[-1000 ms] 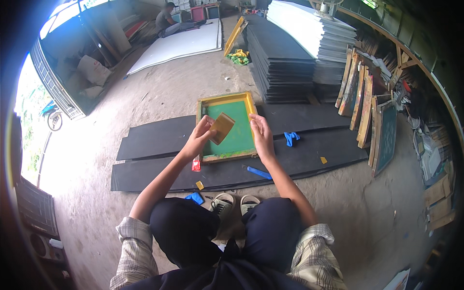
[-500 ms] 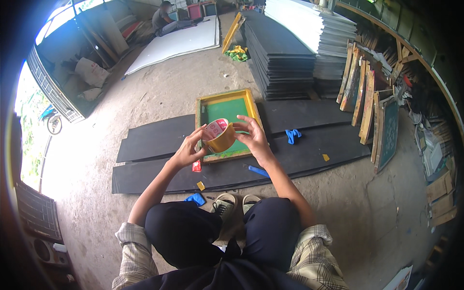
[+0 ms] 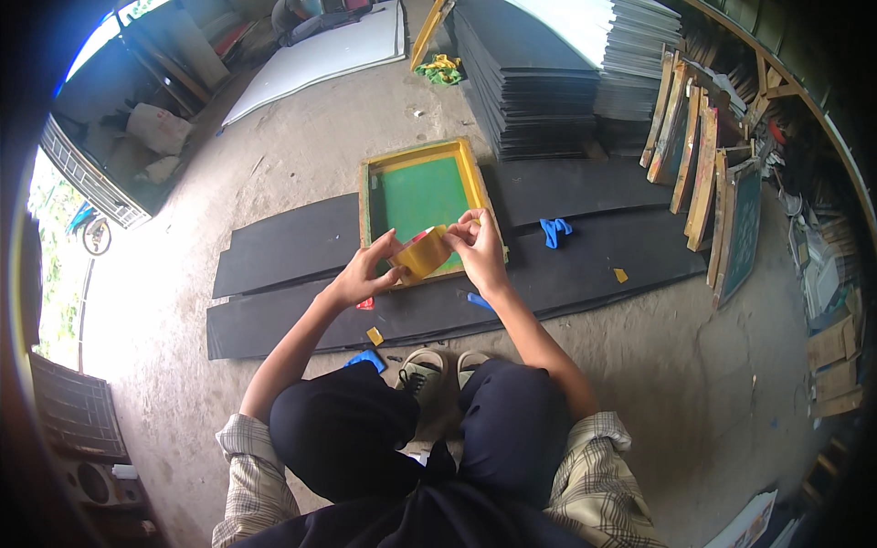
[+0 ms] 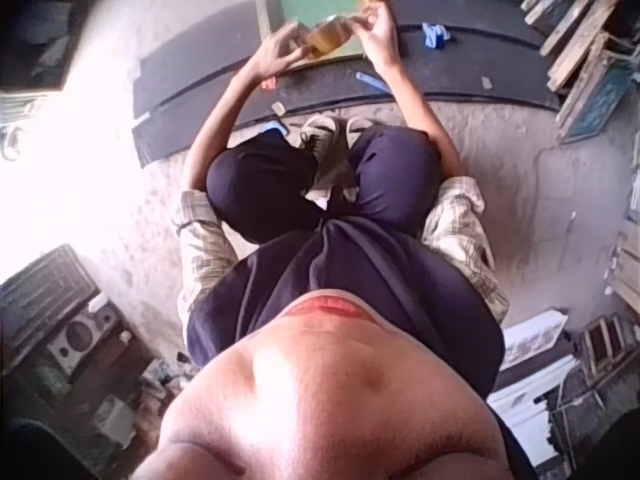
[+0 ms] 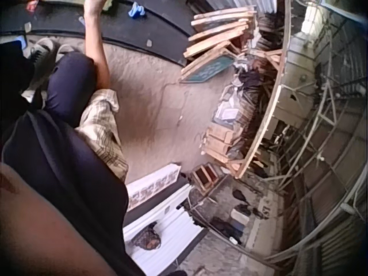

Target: The person sits on the floor and applies yellow tape to the edges of a rectangular frame with a green center. They repeatedly tear pieces of tape, align them along the frame's perimeter, and press them down to secure the edges.

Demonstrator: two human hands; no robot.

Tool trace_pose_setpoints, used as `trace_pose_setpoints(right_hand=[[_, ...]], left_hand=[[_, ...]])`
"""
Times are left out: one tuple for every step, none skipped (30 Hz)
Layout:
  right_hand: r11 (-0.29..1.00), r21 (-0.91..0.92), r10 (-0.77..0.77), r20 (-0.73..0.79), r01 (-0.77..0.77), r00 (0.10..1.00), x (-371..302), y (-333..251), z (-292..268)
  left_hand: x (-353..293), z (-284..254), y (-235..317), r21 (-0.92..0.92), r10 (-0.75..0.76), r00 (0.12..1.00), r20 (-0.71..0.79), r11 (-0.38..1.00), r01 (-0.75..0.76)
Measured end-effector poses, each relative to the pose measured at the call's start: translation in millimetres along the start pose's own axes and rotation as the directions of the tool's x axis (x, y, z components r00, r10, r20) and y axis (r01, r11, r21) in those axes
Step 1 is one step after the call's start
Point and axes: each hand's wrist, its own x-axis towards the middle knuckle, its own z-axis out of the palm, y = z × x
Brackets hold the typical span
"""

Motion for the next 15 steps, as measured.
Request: trace_pose_setpoints(right_hand=[[0.999, -0.015, 0.029, -0.039, -0.029, 0.999, 0, 4, -2], [0.998, -0.031, 0.056, -0.079, -0.058, 0.995, 1, 8, -3], [0.999, 0.007, 0.04, -0.125, -0.039, 0.991, 6, 8, -13], [0.998, 0.052, 0.038, -0.169, -0.029, 0.985, 10, 11, -27], [0.995, 0.094, 0.036, -0.214, -0.016, 0.976, 12, 17, -38], [0.995, 0.097, 0.052, -0.182, -0.035, 0.982, 8, 21, -43], [0.997, 0.059, 0.064, -0.192, -0.053, 0.979, 6, 30, -48], [0.997, 0.022, 0.076, -0.202, -0.073, 0.976, 6, 40, -52], [0.996, 0.018, 0.094, -0.23, -0.092, 0.969, 6, 47, -55], [0.994, 0.013, 0.112, -0.257, -0.112, 0.96, 7, 53, -59], [0.991, 0.009, 0.129, -0.285, -0.132, 0.95, 8, 59, -64], [0.989, 0.009, 0.145, -0.319, -0.15, 0.937, 12, 68, -70], [0.985, 0.001, 0.159, -0.362, -0.17, 0.919, 8, 84, -84], [0.982, -0.006, 0.171, -0.404, -0.189, 0.899, 5, 98, -98], [0.976, -0.049, 0.167, -0.445, -0.211, 0.88, 4, 112, -110]], left_hand=[[2, 3, 0, 0.011, -0.049, 0.999, 0.0, 0.999, 0.049], [3, 3, -2, -0.006, -0.127, 0.992, 0.003, 0.992, 0.128], [5, 4, -2, -0.027, -0.2, 0.98, 0.004, 0.979, 0.2], [-2, 6, -6, -0.073, -0.313, 0.949, 0.019, 0.947, 0.314], [-8, 8, -11, -0.117, -0.421, 0.906, 0.039, 0.899, 0.423], [-11, 13, -17, -0.163, -0.422, 0.906, 0.034, 0.892, 0.421], [-13, 18, -23, -0.209, -0.423, 0.906, 0.029, 0.883, 0.419], [-13, 22, -31, -0.255, -0.425, 0.905, 0.024, 0.873, 0.416], [-15, 21, -41, -0.22, -0.398, 0.917, -0.01, 0.896, 0.387], [-16, 22, -54, -0.174, -0.431, 0.902, 0.004, 0.888, 0.425], [-20, 29, -69, -0.228, -0.413, 0.91, -0.029, 0.889, 0.396], [-23, 35, -82, -0.275, -0.391, 0.917, -0.073, 0.892, 0.359], [-24, 41, -93, -0.264, -0.409, 0.91, -0.064, 0.886, 0.38], [-26, 48, -103, -0.251, -0.428, 0.902, -0.054, 0.881, 0.402], [-31, 56, -116, -0.322, -0.445, 0.89, -0.102, 0.861, 0.394]])
